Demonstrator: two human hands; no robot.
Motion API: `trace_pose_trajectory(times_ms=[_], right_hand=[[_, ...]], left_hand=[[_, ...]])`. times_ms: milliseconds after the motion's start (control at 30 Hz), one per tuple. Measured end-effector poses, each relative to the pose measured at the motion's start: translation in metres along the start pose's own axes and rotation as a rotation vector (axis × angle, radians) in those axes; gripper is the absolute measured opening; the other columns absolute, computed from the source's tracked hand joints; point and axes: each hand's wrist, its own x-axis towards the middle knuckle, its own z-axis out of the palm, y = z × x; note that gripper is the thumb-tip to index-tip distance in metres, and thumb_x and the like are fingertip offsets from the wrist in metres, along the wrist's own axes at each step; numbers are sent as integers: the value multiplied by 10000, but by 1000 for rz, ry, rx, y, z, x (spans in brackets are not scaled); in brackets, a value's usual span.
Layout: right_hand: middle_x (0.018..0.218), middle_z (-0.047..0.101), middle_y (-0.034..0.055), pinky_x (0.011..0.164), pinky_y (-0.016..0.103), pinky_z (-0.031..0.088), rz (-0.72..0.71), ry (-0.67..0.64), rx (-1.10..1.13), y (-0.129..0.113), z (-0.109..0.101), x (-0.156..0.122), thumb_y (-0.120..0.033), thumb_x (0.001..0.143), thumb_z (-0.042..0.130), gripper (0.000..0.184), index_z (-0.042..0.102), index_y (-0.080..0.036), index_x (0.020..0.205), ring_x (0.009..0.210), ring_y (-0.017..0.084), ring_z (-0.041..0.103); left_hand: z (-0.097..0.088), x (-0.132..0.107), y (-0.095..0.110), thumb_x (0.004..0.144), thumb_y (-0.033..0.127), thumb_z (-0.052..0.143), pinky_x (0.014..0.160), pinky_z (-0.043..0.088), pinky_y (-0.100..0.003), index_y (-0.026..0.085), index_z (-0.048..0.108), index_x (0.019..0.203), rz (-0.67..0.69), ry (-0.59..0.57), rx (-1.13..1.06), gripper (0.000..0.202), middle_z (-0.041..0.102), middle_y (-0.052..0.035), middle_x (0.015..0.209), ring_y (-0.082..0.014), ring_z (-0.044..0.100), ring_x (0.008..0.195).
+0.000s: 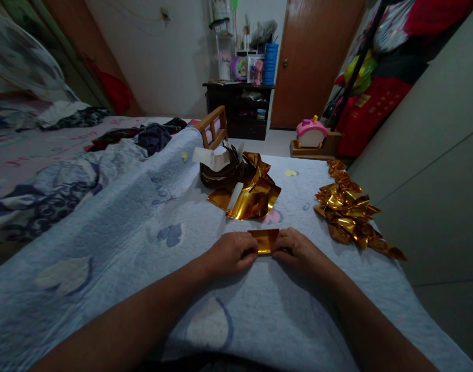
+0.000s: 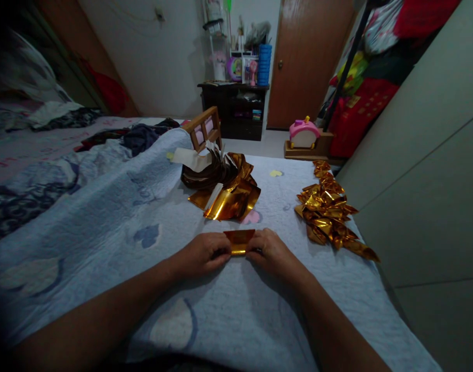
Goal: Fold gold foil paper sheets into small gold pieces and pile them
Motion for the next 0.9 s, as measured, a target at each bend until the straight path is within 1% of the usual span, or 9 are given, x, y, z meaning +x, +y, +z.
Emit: trace_pose_trajectory(times_ms=[100, 200, 267, 400, 467, 567, 700, 900], right_hand=[[950, 738, 27, 854, 339, 443, 12, -16, 22, -2, -1, 1, -132, 881, 645, 154, 762, -230, 901, 926, 196, 632], [917, 735, 30, 835, 331, 432, 39, -15, 2, -2, 0, 2, -142, 892, 620, 160, 756, -224, 876, 896, 196, 628], [885, 726, 35, 812, 324, 430, 79, -8, -19, -3, 2, 2, -152, 899, 607, 162, 748, -217, 854, 869, 197, 620], [834, 707, 49, 782, 323, 424, 165, 5, -75, -5, 5, 4, -164, 915, 577, 182, 723, -195, 812, 825, 202, 609], [835, 702, 61, 775, 324, 417, 205, 8, -116, -6, 7, 6, -161, 922, 563, 192, 709, -182, 800, 824, 207, 606], [851, 700, 72, 762, 322, 402, 275, 29, -171, -6, 9, 7, -172, 918, 579, 158, 697, -174, 812, 831, 212, 603], [837, 695, 66, 743, 316, 383, 323, 40, -204, -5, 11, 7, -188, 895, 626, 101, 678, -178, 809, 820, 212, 591], [827, 694, 65, 718, 315, 372, 317, 33, -224, -6, 10, 7, -196, 895, 623, 128, 657, -184, 772, 798, 209, 587]], left_hand=[[-1, 1, 0, 880, 158, 619, 688, 424, -253, 153, 668, 851, -27, -10, -15, 57, 676, -30, 828, -165, 615, 757], [-1, 3, 2, 948, 208, 569, 722, 442, -258, 148, 687, 899, -53, -16, -42, 141, 706, -50, 888, -177, 644, 813], [0, 4, 4, 963, 214, 550, 732, 444, -262, 150, 692, 910, -79, -16, -22, 164, 716, -54, 901, -183, 652, 827], [-1, 7, 10, 948, 220, 576, 715, 429, -267, 161, 690, 886, -185, -16, 56, 143, 713, -41, 858, -187, 651, 798], [-2, 8, 12, 945, 231, 582, 705, 420, -269, 166, 692, 885, -236, -9, 79, 141, 714, -39, 855, -189, 650, 792], [-3, 9, 14, 936, 249, 596, 673, 400, -267, 170, 689, 862, -292, -5, 107, 142, 707, -34, 825, -187, 637, 759], [-3, 9, 14, 913, 237, 620, 640, 379, -257, 174, 674, 820, -316, 3, 96, 124, 687, -17, 782, -171, 614, 713], [-2, 9, 15, 883, 240, 655, 616, 365, -260, 174, 659, 782, -344, 18, 107, 121, 674, -14, 754, -171, 598, 685]])
